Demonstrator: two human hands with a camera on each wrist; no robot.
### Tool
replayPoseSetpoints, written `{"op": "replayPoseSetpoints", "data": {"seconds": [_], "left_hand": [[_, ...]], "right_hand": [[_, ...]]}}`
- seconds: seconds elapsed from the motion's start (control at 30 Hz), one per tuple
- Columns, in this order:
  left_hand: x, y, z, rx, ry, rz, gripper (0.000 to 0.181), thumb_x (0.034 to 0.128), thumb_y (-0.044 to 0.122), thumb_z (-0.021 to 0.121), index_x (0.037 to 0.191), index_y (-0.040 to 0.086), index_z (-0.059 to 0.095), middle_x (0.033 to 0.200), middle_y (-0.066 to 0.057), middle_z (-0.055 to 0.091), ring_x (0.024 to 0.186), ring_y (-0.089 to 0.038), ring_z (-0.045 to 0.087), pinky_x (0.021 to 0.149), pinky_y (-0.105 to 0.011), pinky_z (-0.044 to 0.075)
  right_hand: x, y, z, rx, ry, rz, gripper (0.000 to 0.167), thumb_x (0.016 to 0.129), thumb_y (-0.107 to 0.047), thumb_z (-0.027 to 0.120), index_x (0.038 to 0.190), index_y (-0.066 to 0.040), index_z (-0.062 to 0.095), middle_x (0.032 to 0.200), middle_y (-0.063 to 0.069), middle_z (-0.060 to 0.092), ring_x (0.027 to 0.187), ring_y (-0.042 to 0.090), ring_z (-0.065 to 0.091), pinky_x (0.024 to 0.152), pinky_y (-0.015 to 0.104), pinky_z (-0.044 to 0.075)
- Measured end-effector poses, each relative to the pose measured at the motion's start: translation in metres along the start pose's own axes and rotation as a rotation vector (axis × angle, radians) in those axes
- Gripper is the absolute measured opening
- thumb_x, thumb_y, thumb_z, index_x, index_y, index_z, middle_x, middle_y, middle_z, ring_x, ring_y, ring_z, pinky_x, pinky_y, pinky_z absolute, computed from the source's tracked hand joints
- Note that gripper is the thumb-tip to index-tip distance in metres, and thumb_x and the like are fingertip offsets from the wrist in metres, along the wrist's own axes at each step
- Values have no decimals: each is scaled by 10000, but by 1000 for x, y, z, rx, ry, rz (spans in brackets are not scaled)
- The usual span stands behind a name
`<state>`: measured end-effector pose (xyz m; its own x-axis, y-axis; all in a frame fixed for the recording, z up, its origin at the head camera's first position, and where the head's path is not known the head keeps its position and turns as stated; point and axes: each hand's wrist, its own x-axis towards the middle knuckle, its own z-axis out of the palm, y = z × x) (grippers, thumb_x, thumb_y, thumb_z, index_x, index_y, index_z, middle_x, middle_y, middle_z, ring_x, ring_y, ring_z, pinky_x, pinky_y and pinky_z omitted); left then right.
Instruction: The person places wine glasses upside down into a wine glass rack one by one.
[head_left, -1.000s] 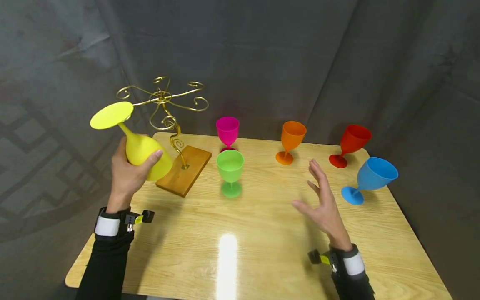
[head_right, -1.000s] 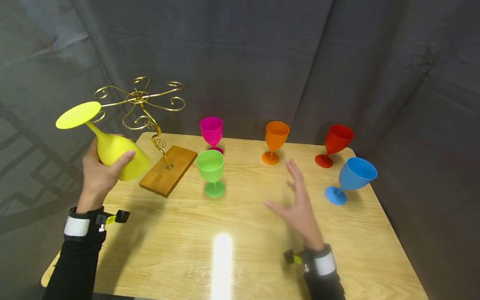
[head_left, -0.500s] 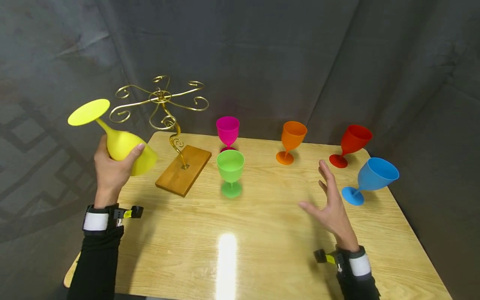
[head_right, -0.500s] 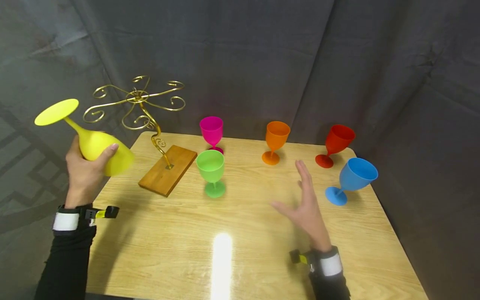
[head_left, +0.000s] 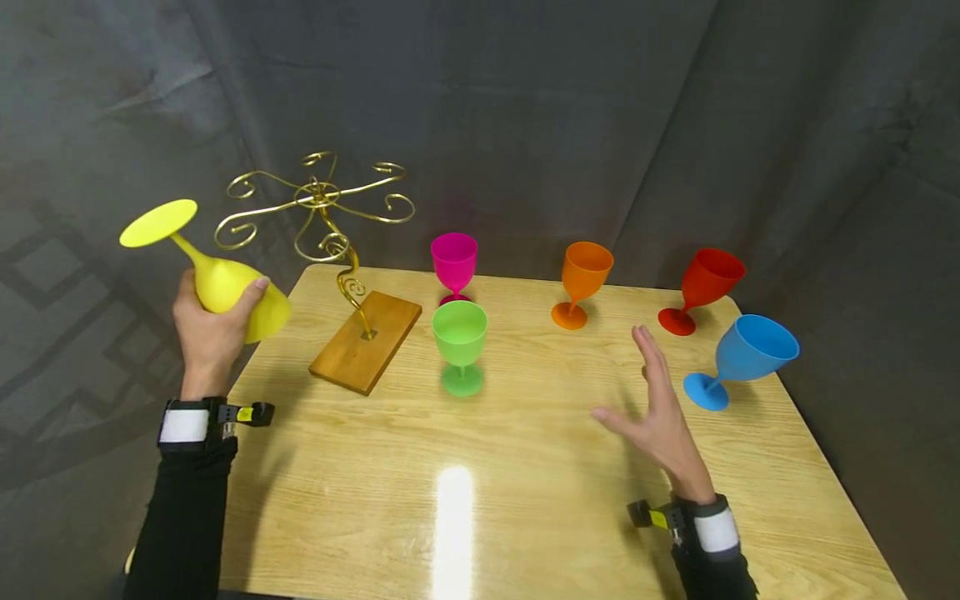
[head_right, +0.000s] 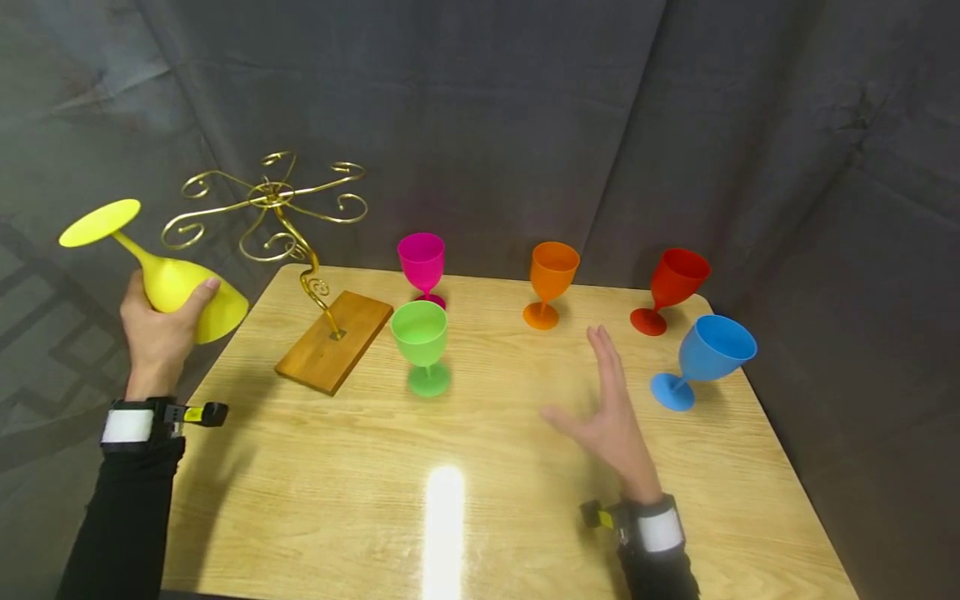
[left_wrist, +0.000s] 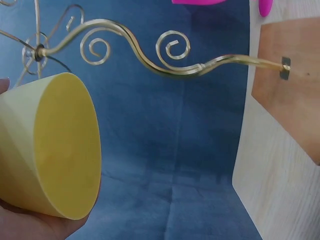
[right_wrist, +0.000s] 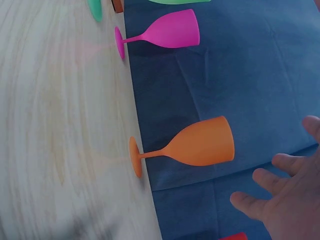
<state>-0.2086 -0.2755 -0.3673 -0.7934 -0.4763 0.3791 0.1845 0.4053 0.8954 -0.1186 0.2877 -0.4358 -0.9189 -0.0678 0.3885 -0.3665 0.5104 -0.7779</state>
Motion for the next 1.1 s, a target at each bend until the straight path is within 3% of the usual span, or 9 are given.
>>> {"op": "replayPoseSetpoints", "data": {"seconds": [0.4, 0.67, 1.1], "left_hand": [[25, -11, 8, 21, 11, -53, 666, 841, 341, 830, 1410, 206, 511, 1094, 197, 526, 952, -18, 554, 769, -177, 482], [40, -16, 15, 41, 28, -30, 635, 816, 386, 844, 1343, 210, 537, 1053, 197, 531, 908, -18, 544, 743, -206, 451], [51, -12, 30, 42, 2, 32, 686, 805, 387, 855, 1376, 181, 536, 1067, 180, 534, 898, -35, 544, 738, -214, 459]], "right_hand": [[-9, 4, 1, -2, -12, 43, 1154, 754, -105, 865, 1654, -274, 163, 1738, -57, 79, 1577, 360, 152, 1145, 786, 240], [-12, 8, 1, 10, -9, 49, 1153, 755, -104, 872, 1655, -257, 167, 1737, -62, 81, 1581, 356, 144, 1139, 794, 235], [-11, 10, 3, 7, -14, 41, 1172, 740, -91, 878, 1654, -255, 164, 1740, -27, 77, 1579, 355, 148, 1152, 782, 226]]}}
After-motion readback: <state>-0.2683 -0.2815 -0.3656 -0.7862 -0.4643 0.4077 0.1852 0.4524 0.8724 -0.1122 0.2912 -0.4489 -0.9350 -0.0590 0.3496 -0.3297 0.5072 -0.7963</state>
